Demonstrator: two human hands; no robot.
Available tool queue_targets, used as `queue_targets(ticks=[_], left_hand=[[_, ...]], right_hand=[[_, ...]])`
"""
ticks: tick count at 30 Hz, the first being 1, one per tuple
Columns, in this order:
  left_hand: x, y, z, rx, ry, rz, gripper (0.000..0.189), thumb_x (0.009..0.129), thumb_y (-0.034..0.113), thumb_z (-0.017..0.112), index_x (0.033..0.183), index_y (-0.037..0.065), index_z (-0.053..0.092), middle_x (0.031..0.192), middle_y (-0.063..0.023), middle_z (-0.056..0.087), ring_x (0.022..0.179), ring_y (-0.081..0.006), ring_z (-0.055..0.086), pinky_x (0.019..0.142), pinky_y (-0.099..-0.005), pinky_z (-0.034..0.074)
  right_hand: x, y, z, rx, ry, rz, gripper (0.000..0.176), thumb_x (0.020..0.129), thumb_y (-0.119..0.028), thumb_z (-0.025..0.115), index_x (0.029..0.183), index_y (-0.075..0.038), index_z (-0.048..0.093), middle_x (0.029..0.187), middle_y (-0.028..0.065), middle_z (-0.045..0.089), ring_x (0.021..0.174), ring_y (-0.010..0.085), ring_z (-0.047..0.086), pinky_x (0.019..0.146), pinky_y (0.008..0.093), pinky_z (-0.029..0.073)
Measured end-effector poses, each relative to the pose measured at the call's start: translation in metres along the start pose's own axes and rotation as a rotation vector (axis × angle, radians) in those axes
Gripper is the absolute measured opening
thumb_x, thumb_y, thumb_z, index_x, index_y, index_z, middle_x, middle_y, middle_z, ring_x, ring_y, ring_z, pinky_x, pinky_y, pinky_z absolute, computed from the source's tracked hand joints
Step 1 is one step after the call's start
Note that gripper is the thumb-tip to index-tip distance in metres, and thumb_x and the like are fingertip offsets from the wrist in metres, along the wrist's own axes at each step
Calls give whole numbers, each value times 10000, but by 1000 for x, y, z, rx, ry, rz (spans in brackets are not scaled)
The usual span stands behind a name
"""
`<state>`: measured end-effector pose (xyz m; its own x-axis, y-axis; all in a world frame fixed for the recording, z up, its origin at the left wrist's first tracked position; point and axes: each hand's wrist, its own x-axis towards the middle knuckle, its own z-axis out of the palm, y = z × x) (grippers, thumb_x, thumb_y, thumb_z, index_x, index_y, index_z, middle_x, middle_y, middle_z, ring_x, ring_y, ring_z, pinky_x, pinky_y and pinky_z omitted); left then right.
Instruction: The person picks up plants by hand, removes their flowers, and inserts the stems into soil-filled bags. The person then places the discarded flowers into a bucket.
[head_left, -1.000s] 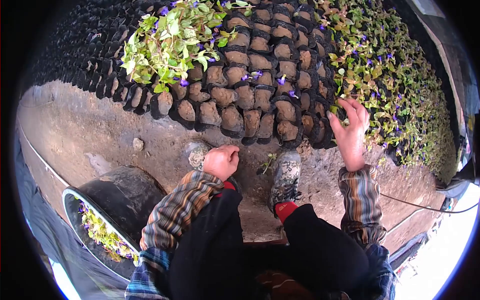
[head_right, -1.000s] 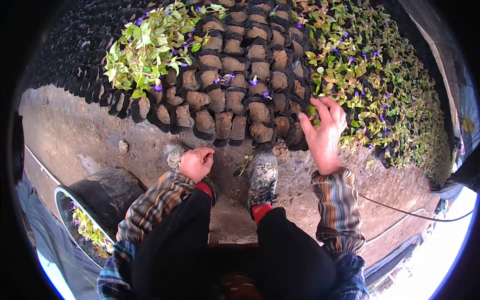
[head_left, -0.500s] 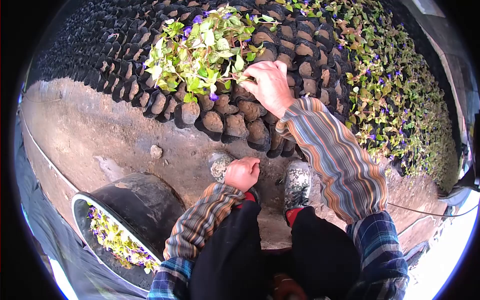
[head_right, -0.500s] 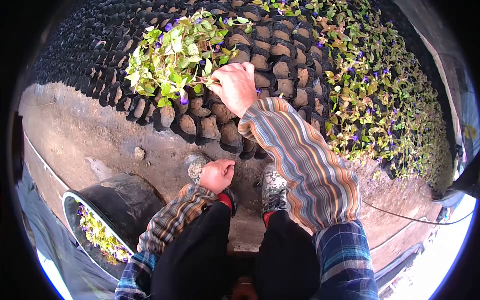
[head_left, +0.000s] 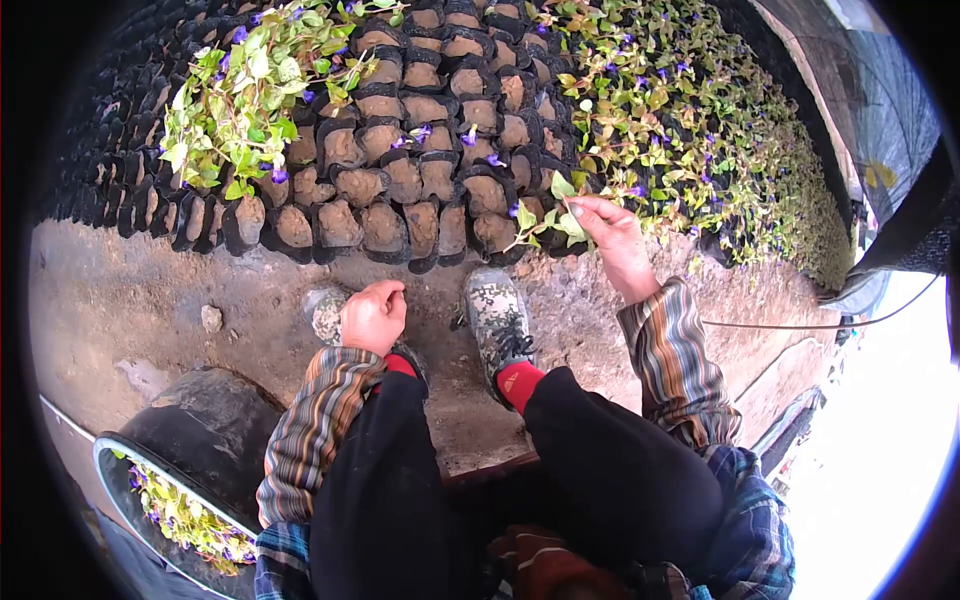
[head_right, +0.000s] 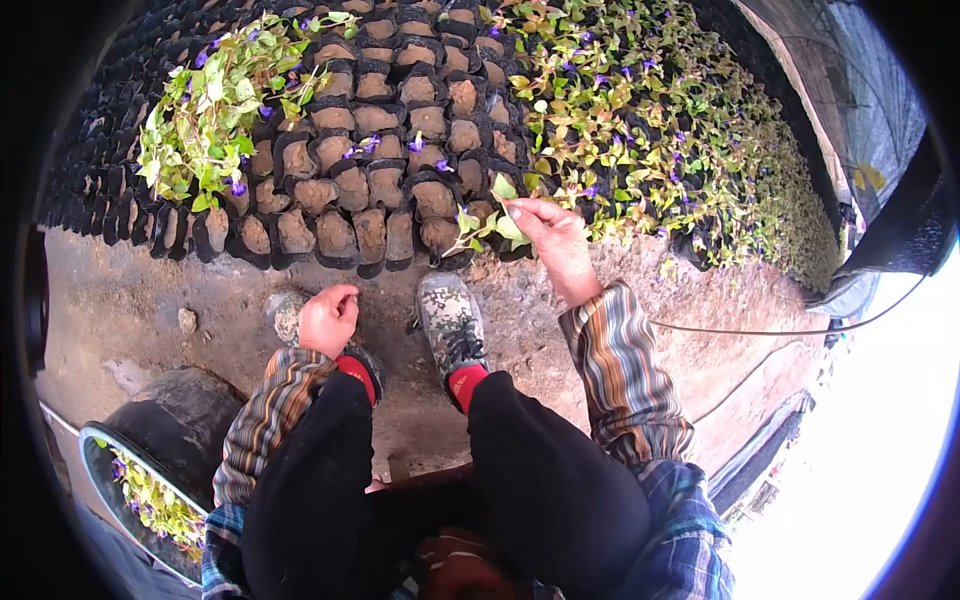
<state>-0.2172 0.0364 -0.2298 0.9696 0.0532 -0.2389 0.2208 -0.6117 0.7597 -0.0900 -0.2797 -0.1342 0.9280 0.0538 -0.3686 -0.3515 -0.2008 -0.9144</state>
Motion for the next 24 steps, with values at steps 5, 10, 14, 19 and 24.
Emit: queue_targets(ticks=[5,10,14,19,24], left_hand=[[1,2,1,34,-7,-7,116,819,132,636,910,90,694,888,-115,691,741,-315,662,676,-400,523],[1,1,2,40,-7,9,120,820,130,635,915,87,693,898,-118,693,756,-315,664,685,-401,525],[1,3,1,55,-28,-7,128,821,125,633,925,84,695,905,-121,694,758,-314,666,686,-397,526],[2,4,0,55,-36,-13,141,820,126,633,937,80,696,899,-126,695,763,-317,667,688,-395,527],[2,2,1,66,-41,-18,137,820,122,633,933,74,695,903,-136,693,782,-327,665,702,-403,526]], right_hand=[[-3,2,-24,372,-183,206,162,916,-147,661,1007,-17,692,944,25,691,835,129,620,816,279,471],[-9,-10,-25,-1194,185,-390,76,769,-191,754,796,-129,721,819,-6,656,891,194,585,934,384,365],[-10,10,-32,-1373,171,-610,56,713,-170,751,753,-161,712,787,-15,623,919,204,559,955,435,321],[5,33,-21,-1524,92,-566,43,701,-157,721,728,-141,691,867,16,584,1034,249,505,974,485,300],[15,40,-12,-1563,80,-621,43,680,-129,687,685,-102,655,952,50,541,1085,278,466,978,487,296]])
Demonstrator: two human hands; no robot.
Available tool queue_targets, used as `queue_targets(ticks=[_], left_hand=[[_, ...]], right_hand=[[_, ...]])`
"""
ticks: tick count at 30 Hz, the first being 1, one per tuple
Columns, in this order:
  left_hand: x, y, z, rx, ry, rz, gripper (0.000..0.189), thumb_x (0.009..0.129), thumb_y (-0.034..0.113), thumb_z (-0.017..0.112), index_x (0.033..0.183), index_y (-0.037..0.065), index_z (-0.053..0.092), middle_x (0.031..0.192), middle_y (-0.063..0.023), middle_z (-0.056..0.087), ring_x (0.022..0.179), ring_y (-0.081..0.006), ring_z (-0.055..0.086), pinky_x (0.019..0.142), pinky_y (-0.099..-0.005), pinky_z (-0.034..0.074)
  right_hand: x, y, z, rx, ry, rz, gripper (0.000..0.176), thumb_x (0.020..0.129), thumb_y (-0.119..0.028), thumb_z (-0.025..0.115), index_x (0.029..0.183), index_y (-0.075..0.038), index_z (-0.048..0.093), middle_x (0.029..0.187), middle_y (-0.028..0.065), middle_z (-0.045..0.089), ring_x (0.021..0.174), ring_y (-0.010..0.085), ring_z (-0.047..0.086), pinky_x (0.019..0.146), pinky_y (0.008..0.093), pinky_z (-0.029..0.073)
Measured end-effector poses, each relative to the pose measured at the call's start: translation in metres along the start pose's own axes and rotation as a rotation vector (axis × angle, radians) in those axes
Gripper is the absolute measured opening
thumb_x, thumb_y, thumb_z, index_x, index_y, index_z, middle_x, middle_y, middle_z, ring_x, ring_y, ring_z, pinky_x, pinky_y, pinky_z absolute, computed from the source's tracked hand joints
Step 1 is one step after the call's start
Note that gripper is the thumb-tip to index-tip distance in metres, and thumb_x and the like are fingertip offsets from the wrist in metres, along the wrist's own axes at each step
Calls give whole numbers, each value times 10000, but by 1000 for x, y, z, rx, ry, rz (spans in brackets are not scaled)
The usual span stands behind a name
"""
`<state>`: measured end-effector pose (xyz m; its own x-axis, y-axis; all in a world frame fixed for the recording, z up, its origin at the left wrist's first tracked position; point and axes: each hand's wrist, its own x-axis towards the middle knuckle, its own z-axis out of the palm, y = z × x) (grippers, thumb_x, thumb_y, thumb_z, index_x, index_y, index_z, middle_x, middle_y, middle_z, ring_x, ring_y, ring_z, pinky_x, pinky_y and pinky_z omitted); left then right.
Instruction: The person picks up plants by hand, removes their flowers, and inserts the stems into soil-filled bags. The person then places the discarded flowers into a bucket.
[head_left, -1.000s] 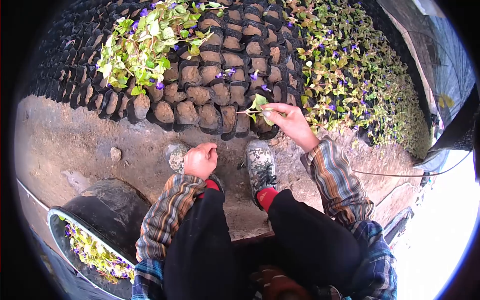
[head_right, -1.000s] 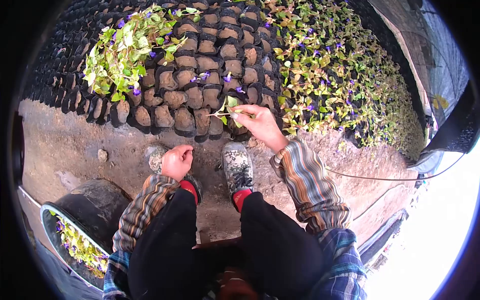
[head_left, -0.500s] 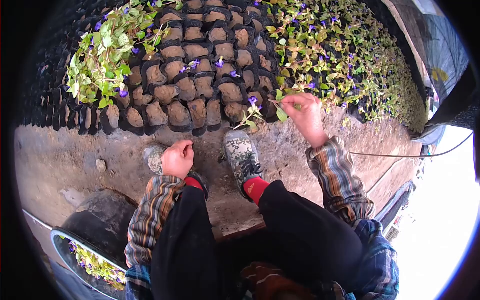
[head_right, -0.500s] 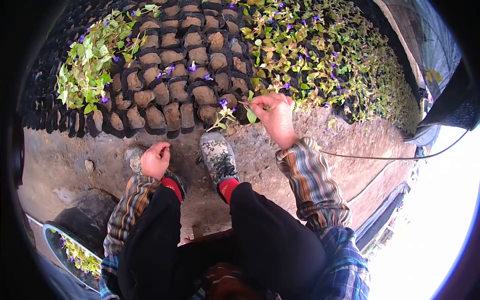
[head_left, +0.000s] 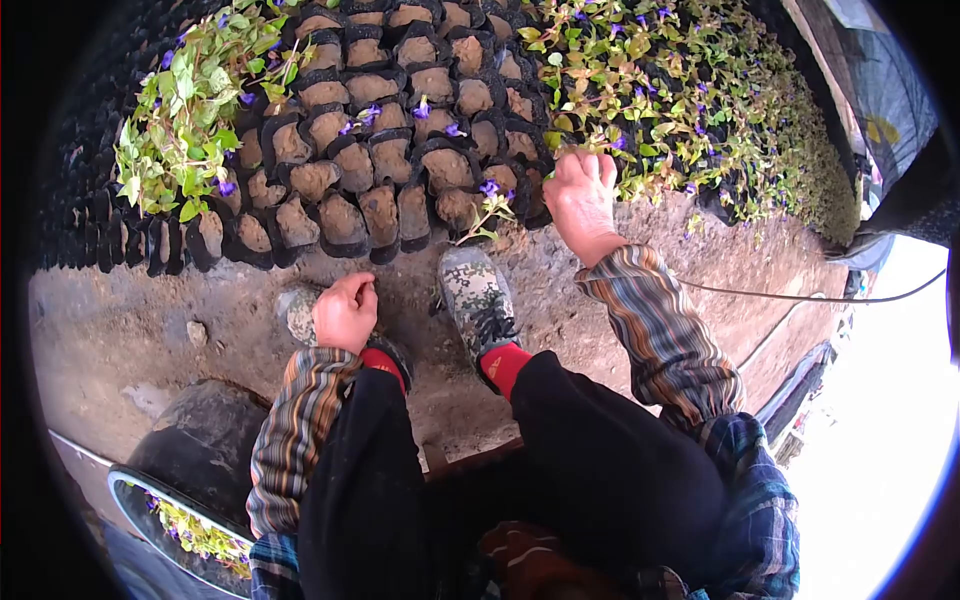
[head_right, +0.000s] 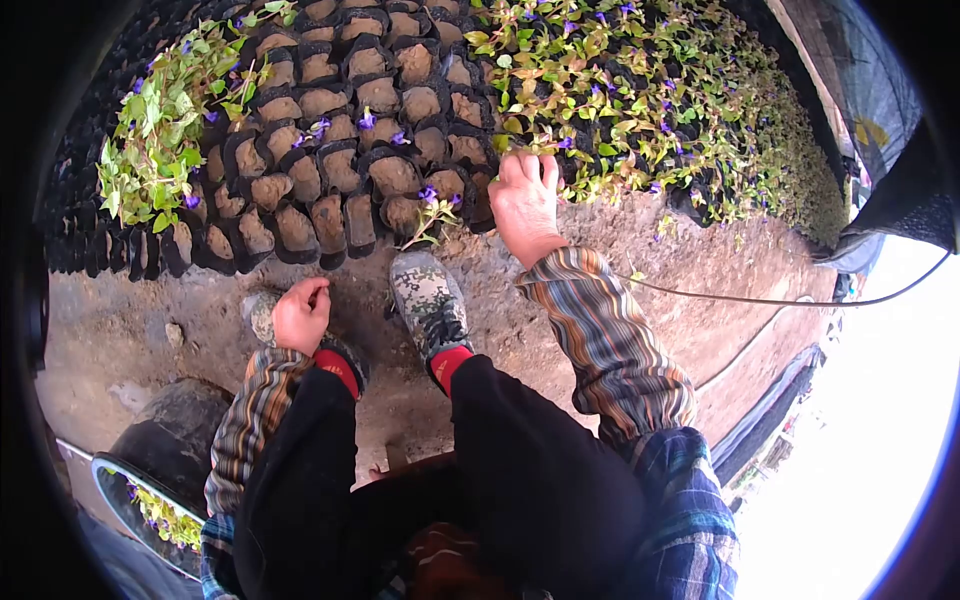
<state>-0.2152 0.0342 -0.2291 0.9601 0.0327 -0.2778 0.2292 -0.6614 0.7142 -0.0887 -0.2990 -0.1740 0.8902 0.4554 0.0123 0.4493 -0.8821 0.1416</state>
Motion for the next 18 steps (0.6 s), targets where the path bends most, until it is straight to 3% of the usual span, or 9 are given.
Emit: queue_targets(ticks=[3,6,7,10,12,16,17,18], left_hand=[[0,-2,1,-1,19,26,133,821,122,633,929,76,695,905,-138,693,790,-332,664,709,-408,526],[-1,-3,2,-17,27,25,129,821,124,634,926,79,695,903,-137,692,789,-333,663,711,-409,526],[0,-4,2,-21,28,22,128,821,125,634,925,80,695,902,-136,692,786,-333,663,710,-408,526],[-1,0,1,-22,32,0,127,822,128,636,925,81,695,897,-135,692,775,-330,664,704,-408,525],[-1,1,0,-30,25,-5,126,824,131,636,924,81,695,895,-135,691,768,-328,663,699,-408,525],[-1,2,-1,-23,30,3,123,827,133,635,923,82,694,894,-135,689,760,-325,663,693,-406,524],[0,1,-2,-23,30,1,123,827,131,634,922,81,694,896,-133,689,759,-323,663,693,-405,524],[-1,1,-2,-25,28,-2,122,827,130,633,922,81,693,899,-131,690,758,-322,664,694,-404,524]], right_hand=[[-2,-3,15,-12,14,-40,41,690,-121,665,685,-83,652,993,51,538,1099,277,454,975,479,300],[-4,-5,13,-23,-14,15,85,677,-126,686,750,-85,676,1015,46,539,1098,276,455,971,473,305],[-2,-12,-1,74,66,57,173,667,-132,716,836,-101,695,1042,35,540,1107,271,452,956,459,317],[3,-34,-40,407,153,-157,223,665,-142,740,884,-134,699,1088,23,542,1155,266,441,958,453,326],[9,-54,-46,414,94,-365,207,671,-142,744,872,-161,701,1158,18,544,1224,274,418,1001,465,318],[18,-56,-26,306,-55,-364,206,674,-126,739,866,-164,674,1257,37,534,1317,304,370,1089,529,249],[18,-53,-29,366,-46,-327,150,702,-160,707,848,-152,675,1202,32,577,1343,293,352,1112,552,206],[18,-48,-34,415,22,-286,122,732,-146,719,845,-148,674,1058,15,640,1272,252,447,1112,557,194]])
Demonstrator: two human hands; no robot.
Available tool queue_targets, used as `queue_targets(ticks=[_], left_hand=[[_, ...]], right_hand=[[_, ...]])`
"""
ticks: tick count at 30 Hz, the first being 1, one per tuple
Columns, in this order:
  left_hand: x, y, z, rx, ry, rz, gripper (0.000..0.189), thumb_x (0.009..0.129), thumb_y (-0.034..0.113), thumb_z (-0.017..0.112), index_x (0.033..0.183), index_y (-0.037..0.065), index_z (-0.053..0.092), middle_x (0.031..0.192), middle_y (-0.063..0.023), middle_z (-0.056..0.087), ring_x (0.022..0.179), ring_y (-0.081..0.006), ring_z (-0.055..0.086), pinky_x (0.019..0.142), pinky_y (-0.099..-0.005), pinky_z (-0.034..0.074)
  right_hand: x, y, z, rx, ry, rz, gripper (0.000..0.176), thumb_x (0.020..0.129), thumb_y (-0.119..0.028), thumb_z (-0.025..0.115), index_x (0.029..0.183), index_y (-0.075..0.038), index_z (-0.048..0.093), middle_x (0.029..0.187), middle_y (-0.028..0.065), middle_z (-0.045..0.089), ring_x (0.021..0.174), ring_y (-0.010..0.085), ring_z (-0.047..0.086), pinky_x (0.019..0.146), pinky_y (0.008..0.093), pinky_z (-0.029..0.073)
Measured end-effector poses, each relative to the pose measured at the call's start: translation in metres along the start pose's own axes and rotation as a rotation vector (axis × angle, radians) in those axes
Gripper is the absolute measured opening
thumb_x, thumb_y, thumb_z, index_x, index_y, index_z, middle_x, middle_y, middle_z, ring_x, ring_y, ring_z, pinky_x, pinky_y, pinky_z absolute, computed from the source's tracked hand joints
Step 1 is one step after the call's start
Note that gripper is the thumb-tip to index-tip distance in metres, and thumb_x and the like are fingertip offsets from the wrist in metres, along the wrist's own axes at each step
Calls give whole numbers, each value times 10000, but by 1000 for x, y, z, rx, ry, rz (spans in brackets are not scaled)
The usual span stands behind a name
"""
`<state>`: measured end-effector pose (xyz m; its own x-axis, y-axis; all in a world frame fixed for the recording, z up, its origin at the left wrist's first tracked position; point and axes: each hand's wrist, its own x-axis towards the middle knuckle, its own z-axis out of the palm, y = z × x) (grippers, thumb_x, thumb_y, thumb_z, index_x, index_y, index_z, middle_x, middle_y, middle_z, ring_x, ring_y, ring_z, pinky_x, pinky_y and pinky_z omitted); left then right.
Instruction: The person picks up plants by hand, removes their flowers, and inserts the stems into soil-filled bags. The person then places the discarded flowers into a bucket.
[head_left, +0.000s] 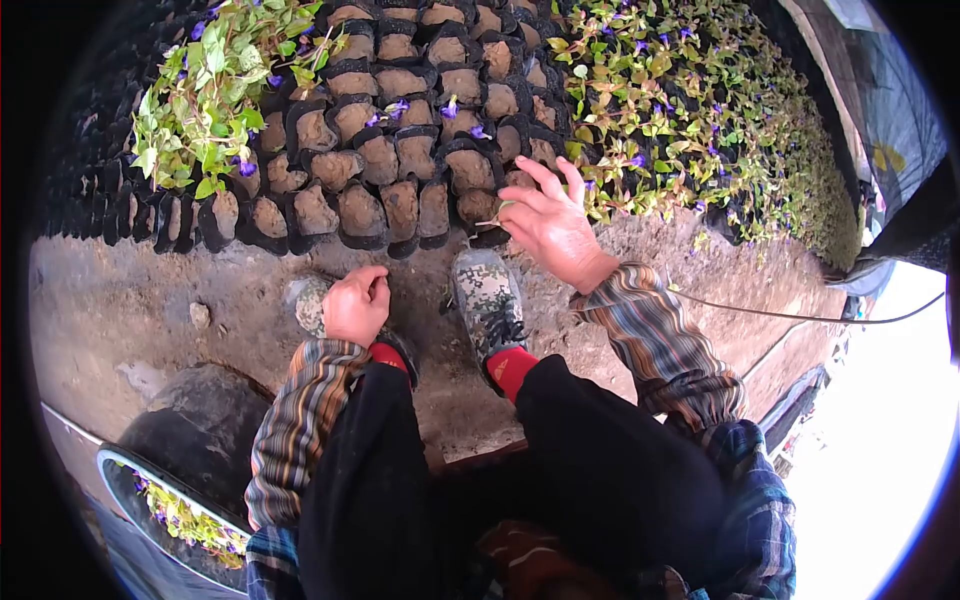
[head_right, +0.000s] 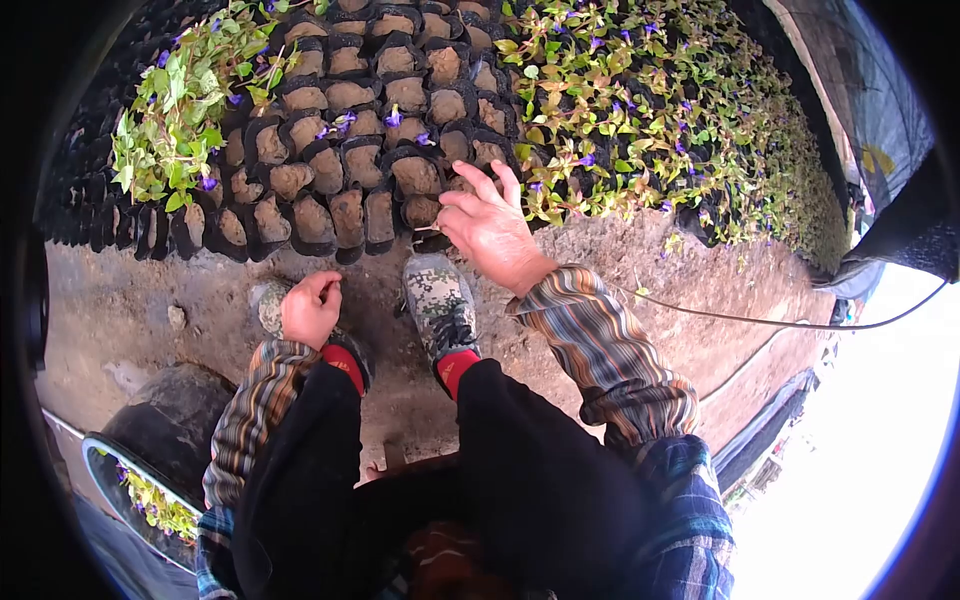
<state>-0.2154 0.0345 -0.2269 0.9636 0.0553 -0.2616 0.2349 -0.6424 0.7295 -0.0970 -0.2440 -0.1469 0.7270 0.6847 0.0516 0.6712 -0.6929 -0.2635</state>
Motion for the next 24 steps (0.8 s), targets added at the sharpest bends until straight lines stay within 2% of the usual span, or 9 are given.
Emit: queue_targets(ticks=[2,3,4,7,10,13,17,24], left_hand=[[0,0,1,-5,-1,-1,122,827,127,633,921,79,693,902,-128,691,756,-318,665,694,-403,524],[0,1,1,-4,-1,2,122,826,125,633,921,78,693,904,-127,691,755,-317,665,694,-402,524],[0,0,1,-2,0,5,122,825,122,632,921,76,693,905,-125,692,753,-316,666,693,-402,525],[0,0,1,-8,2,7,120,822,116,633,917,73,692,908,-121,693,750,-314,666,687,-400,525],[-1,0,1,-12,14,9,115,820,111,637,914,72,691,902,-122,692,746,-316,665,683,-398,526],[-1,0,1,5,6,18,110,818,109,640,909,73,692,897,-124,691,744,-316,665,681,-399,526],[-1,-1,2,10,25,46,105,818,112,643,904,77,692,888,-123,690,739,-321,662,677,-405,526],[0,0,2,10,68,81,110,791,108,641,885,85,693,835,-114,682,710,-327,644,663,-414,519]], right_hand=[[-1,13,-18,32,55,161,107,754,-143,726,848,-148,674,905,-13,664,1128,205,554,1101,551,198],[2,21,-28,-50,146,198,107,754,-135,721,852,-149,680,815,-19,654,985,182,600,1077,539,222],[3,36,-33,-137,175,204,101,749,-137,723,843,-153,690,805,-19,635,956,189,582,1053,534,242],[9,70,-32,-319,92,171,52,761,-163,716,812,-165,704,809,-17,598,978,203,543,1047,550,244],[21,82,-21,-389,-152,155,82,751,-109,658,803,-138,713,834,31,597,1012,235,535,1073,571,231],[32,83,-12,-539,-250,80,63,723,-81,643,738,-122,688,784,36,566,967,237,544,1078,554,247],[39,80,-2,-556,-251,93,74,716,-60,613,744,-77,679,796,62,580,975,246,541,1093,546,238],[42,77,14,-565,-386,112,77,744,-84,621,775,-94,691,824,55,590,1002,252,531,1105,551,202]])
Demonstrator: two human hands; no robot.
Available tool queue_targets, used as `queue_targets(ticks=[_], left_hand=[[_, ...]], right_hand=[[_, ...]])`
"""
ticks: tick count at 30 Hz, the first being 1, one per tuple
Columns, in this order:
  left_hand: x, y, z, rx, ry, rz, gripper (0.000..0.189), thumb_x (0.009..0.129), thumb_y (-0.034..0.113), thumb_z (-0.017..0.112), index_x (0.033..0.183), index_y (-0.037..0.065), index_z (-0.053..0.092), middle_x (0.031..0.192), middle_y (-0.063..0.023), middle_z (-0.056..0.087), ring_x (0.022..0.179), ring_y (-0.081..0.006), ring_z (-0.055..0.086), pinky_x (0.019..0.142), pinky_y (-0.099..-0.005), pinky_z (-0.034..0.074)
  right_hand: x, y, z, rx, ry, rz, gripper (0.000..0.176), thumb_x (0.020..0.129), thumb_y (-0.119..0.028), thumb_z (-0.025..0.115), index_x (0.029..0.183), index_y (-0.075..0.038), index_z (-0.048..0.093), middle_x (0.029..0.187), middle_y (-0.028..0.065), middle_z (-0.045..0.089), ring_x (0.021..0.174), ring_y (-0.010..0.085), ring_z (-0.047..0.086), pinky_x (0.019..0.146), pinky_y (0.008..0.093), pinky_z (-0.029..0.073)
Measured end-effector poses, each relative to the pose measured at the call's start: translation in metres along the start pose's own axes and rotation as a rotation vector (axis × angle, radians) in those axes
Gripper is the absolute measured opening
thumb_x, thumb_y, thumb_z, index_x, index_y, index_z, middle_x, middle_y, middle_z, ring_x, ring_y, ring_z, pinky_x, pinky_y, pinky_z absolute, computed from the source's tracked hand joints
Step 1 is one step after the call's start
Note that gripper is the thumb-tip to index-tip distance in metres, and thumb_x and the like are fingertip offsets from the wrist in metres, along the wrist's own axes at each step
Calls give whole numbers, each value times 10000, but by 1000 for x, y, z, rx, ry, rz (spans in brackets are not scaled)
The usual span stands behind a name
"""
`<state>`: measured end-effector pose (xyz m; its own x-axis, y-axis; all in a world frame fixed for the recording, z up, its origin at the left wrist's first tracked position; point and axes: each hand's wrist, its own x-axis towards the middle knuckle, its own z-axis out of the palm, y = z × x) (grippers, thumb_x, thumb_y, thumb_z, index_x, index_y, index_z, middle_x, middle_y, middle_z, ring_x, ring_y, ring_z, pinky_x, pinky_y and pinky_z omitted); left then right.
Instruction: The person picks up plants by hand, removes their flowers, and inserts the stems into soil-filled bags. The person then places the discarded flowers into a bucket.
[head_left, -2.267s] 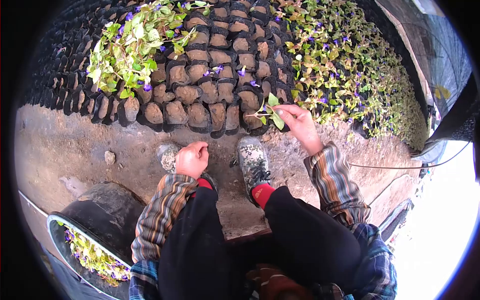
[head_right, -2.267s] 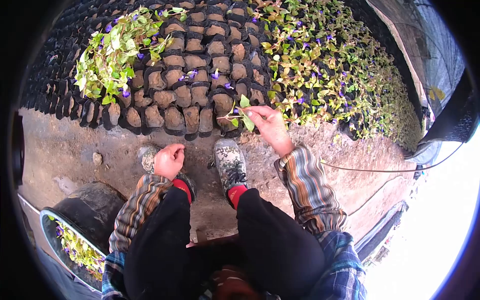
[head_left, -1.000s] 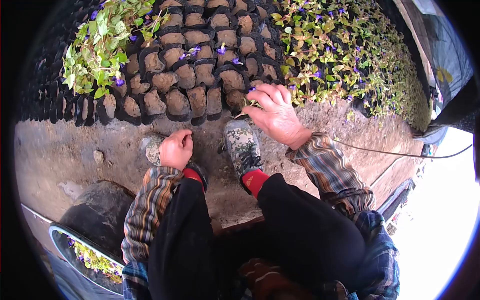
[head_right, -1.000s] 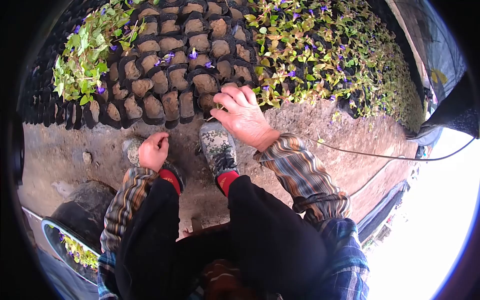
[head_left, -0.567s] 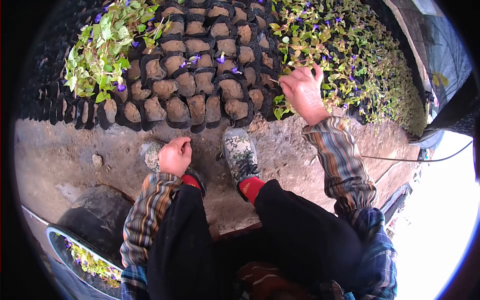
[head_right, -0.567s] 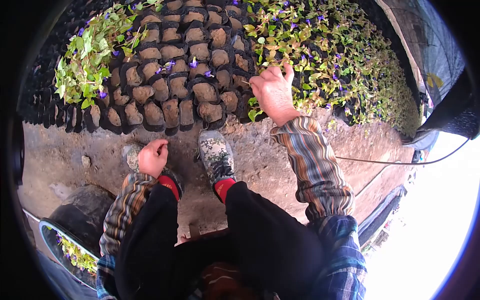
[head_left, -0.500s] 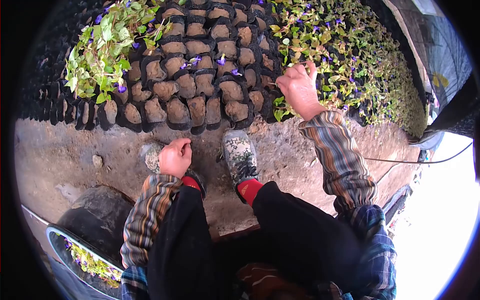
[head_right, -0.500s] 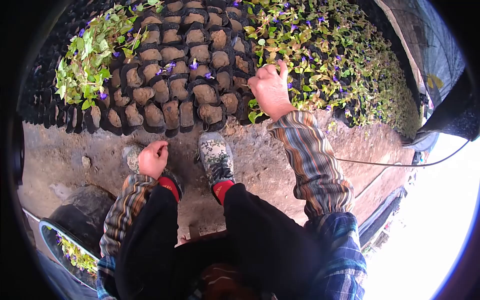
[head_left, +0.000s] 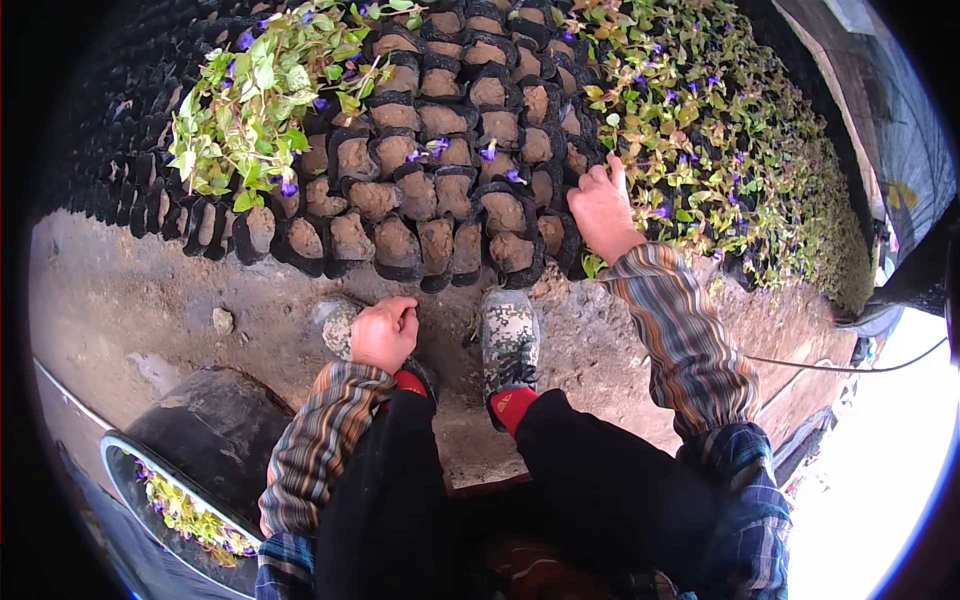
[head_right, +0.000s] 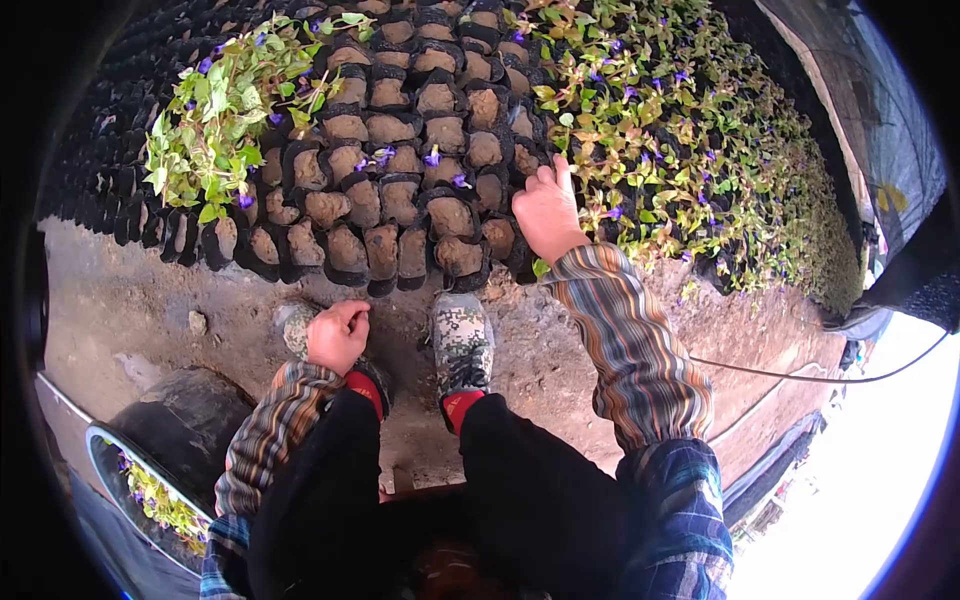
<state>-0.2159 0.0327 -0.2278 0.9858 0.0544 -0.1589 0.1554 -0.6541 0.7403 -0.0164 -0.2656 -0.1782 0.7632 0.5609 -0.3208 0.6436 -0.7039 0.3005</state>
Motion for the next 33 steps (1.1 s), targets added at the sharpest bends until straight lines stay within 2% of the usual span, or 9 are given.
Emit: queue_targets(ticks=[2,4,8,16,20,22,24,29,33], left_hand=[[0,-2,-2,-13,-18,10,126,777,117,646,890,85,691,827,-113,679,716,-327,644,675,-415,519],[-1,-2,-2,2,-6,14,138,768,131,648,893,89,688,824,-113,678,720,-327,644,682,-417,519],[-1,-3,-2,-3,10,42,130,755,99,657,878,84,694,789,-115,671,689,-318,645,628,-403,517],[-1,-2,-6,-32,-6,36,123,769,112,656,887,86,682,783,-105,660,704,-311,639,660,-401,506],[0,-4,-4,-39,-5,50,102,785,116,650,882,86,662,772,-96,655,702,-306,634,661,-404,492],[-1,-5,-3,-36,-5,50,98,790,106,649,883,83,667,794,-93,668,708,-306,636,664,-400,493],[-1,-3,-4,-51,-13,10,96,795,100,647,886,80,673,819,-96,679,719,-307,639,670,-399,494],[-1,-4,-3,-51,-10,28,103,794,90,649,889,71,684,851,-117,689,741,-314,651,691,-400,508],[-1,-3,-3,-62,-34,-14,96,792,78,645,874,62,691,859,-129,692,752,-332,657,704,-415,521]], right_hand=[[6,-3,-12,40,-3,84,79,761,-139,671,824,-106,705,870,46,597,1021,252,530,1106,550,199],[20,-8,-41,236,237,85,126,760,-194,721,863,-123,710,918,31,604,1044,241,529,1101,543,204],[101,-32,-82,631,484,-137,148,795,-153,696,941,-127,696,884,26,618,928,239,565,889,389,379],[220,-104,-115,181,582,-440,95,732,-142,601,806,-118,657,876,23,543,949,198,514,842,327,384],[186,-77,-102,684,738,-249,51,759,-110,663,785,-79,633,868,33,574,882,210,573,788,364,462],[149,-42,-96,1289,482,51,46,835,-61,650,831,-46,607,837,33,625,755,166,623,667,325,512],[114,2,-72,1696,436,266,37,900,-46,598,905,-11,587,804,54,655,651,134,641,574,273,535],[32,50,-18,1851,483,678,93,891,-2,591,974,26,561,829,90,662,702,169,689,608,279,592],[20,38,9,1628,454,769,163,848,-17,652,1006,-12,612,843,32,682,664,114,636,567,235,480]])
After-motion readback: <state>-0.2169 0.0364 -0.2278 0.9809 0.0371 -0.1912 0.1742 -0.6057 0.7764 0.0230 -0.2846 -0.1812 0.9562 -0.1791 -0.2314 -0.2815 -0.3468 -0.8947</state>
